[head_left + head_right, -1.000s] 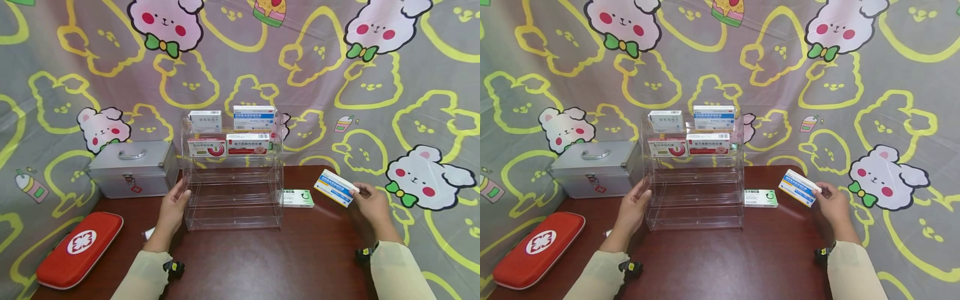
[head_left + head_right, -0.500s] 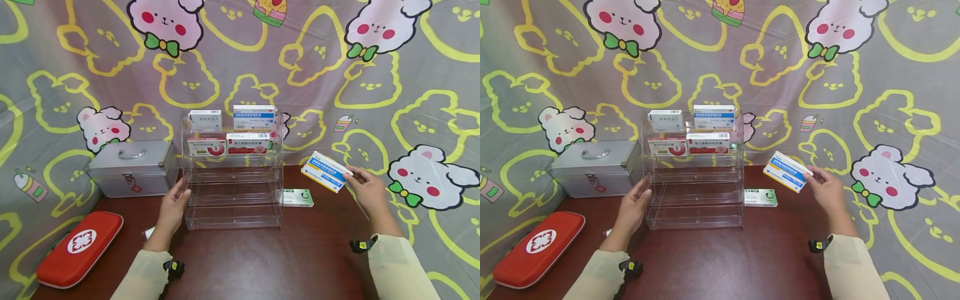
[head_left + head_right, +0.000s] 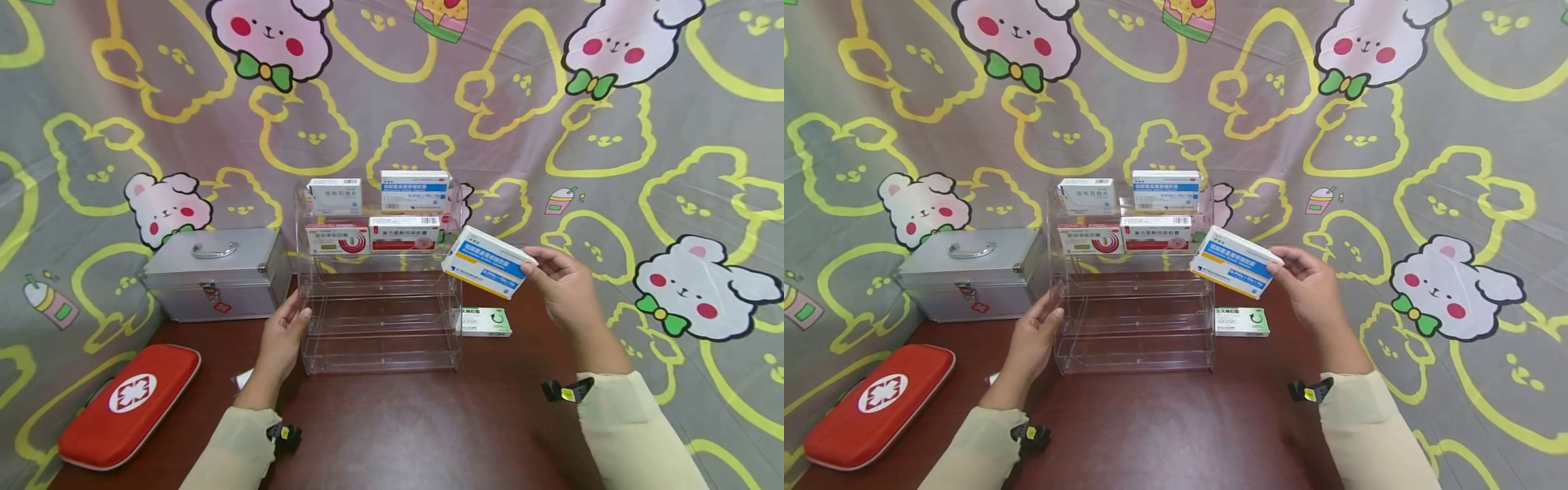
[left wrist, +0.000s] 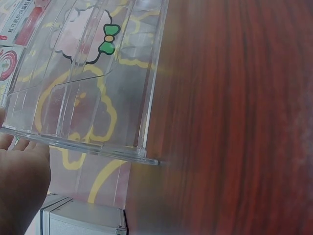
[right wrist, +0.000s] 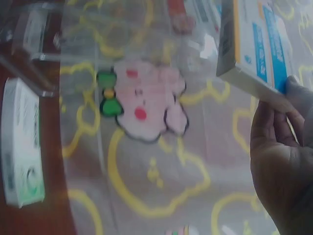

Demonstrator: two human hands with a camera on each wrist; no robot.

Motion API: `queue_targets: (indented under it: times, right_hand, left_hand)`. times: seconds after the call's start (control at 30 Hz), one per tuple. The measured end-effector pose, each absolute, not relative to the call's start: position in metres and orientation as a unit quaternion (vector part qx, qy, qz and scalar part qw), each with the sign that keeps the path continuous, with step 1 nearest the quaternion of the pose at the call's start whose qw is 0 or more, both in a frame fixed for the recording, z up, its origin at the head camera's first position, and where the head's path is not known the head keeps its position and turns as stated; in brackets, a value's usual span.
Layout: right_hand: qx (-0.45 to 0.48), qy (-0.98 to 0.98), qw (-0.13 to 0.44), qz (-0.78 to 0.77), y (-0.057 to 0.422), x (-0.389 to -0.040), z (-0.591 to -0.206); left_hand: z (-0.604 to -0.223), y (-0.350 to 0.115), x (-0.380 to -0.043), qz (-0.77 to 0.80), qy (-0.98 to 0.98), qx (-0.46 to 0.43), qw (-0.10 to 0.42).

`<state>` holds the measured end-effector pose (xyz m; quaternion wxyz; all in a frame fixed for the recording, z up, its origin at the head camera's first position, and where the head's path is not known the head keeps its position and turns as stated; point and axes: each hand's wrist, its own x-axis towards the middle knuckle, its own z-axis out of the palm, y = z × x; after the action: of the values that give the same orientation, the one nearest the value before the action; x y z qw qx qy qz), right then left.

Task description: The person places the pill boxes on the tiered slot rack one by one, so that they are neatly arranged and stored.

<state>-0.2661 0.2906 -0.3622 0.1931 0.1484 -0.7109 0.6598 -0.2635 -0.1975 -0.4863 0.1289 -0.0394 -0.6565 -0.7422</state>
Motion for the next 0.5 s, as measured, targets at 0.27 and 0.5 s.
queue_targets:
  times: [0.27,0.5]
  right_hand:
    - [0.175,-0.716,0.169,0.655,0.233,-0.286,-0.336]
    - [0.210,-0.728,0.172,0.630,0.192,-0.299,-0.329]
  left_hand:
    - [-0.485,-0.198,-0.263,-0.741,-0.659,-0.036,0.125]
    - [-0.486,-0.199,-0.264,-0.739,-0.662,-0.036,0.121]
